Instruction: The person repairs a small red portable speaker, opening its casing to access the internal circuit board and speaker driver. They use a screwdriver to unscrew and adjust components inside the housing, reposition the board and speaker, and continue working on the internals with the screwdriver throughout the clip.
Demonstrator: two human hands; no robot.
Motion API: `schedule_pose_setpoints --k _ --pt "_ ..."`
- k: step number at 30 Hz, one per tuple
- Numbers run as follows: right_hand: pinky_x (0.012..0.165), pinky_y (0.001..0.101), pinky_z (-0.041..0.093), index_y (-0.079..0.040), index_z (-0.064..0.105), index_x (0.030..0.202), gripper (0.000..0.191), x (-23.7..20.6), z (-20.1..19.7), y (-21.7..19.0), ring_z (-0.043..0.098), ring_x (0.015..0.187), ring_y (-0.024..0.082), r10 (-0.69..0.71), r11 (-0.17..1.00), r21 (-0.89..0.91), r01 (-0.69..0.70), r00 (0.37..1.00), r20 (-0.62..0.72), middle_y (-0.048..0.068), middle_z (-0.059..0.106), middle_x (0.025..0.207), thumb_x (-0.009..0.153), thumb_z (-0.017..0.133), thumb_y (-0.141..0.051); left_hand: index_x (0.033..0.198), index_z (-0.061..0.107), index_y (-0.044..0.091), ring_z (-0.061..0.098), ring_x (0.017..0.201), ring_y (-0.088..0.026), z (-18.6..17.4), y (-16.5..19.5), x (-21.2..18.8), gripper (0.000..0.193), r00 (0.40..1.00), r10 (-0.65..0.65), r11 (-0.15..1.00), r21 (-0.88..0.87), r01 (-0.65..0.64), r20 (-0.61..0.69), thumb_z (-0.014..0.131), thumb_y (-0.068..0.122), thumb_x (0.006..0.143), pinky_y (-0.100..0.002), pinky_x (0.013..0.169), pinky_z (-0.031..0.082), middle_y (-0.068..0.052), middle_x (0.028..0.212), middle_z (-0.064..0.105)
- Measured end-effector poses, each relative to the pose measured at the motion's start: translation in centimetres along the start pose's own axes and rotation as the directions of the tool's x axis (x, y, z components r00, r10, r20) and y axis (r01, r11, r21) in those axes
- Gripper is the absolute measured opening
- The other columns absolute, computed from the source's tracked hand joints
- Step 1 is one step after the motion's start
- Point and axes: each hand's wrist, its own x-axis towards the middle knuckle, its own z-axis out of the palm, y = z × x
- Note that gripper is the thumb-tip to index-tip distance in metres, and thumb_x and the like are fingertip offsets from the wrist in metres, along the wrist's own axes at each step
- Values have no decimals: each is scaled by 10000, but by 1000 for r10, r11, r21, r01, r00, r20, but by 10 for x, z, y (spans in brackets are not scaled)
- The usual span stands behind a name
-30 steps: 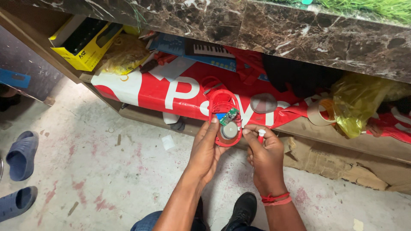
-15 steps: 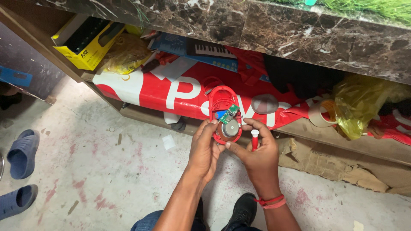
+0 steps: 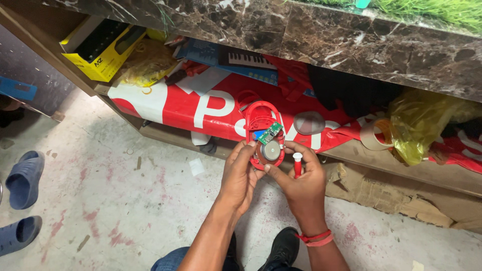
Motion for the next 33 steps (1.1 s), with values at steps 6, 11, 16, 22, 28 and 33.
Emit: schedule_pose_setpoints --k 6,11,16,22,28,33 --pt "479 147 330 -8 683 1188 502 -1 -1 0 385 576 -37 -14 999 -35 14 1000 -1 4 671 1078 729 885 -31 1242 603 40 690 1075 -175 3 3 -2 341 1000 24 999 -25 -24 10 572 271 992 -377 894 580 -88 1188 702" --pt "489 151 312 -11 684 1233 501 -3 -1 -7 383 573 -23 6 1000 -12 -7 999 -37 9 620 939 774 880 -54 1251 597 32 703 1076 -194 2 3 -1 339 999 34 999 -23 -33 32 551 244 991 -412 948 596 -117 1196 705" --pt "503 151 348 -3 655 1236 537 -6 1 -21 410 621 -21 -132 990 -54 128 987 -89 2 597 1142 746 875 -14 1200 604 14 718 968 -191 -3 -2 -1 266 997 23 999 30 -26 74 550 190 1007 -417 881 624 -127 1098 706" --pt "531 145 366 -15 655 1245 605 -8 5 -30 453 734 -35 -229 970 -102 222 971 -65 18 588 1275 685 878 44 1098 607 28 691 870 -143 -7 -11 0 170 996 2 997 77 -8 87 552 98 953 -323 816 593 -83 1005 704" --pt "515 142 349 -23 663 1241 542 -7 4 -27 411 658 -42 -213 972 -113 204 974 -81 15 607 1280 739 854 50 1133 595 23 607 840 -100 -13 -17 3 178 994 42 994 94 -52 103 573 68 963 -262 771 541 -54 983 655" --pt "496 144 323 -13 649 1253 516 -8 5 -25 379 598 -44 -163 986 -50 159 983 -80 -2 619 1245 772 822 59 1247 598 12 601 873 -117 -7 -11 1 299 995 30 991 125 -43 99 545 75 959 -285 771 502 -70 1054 667"
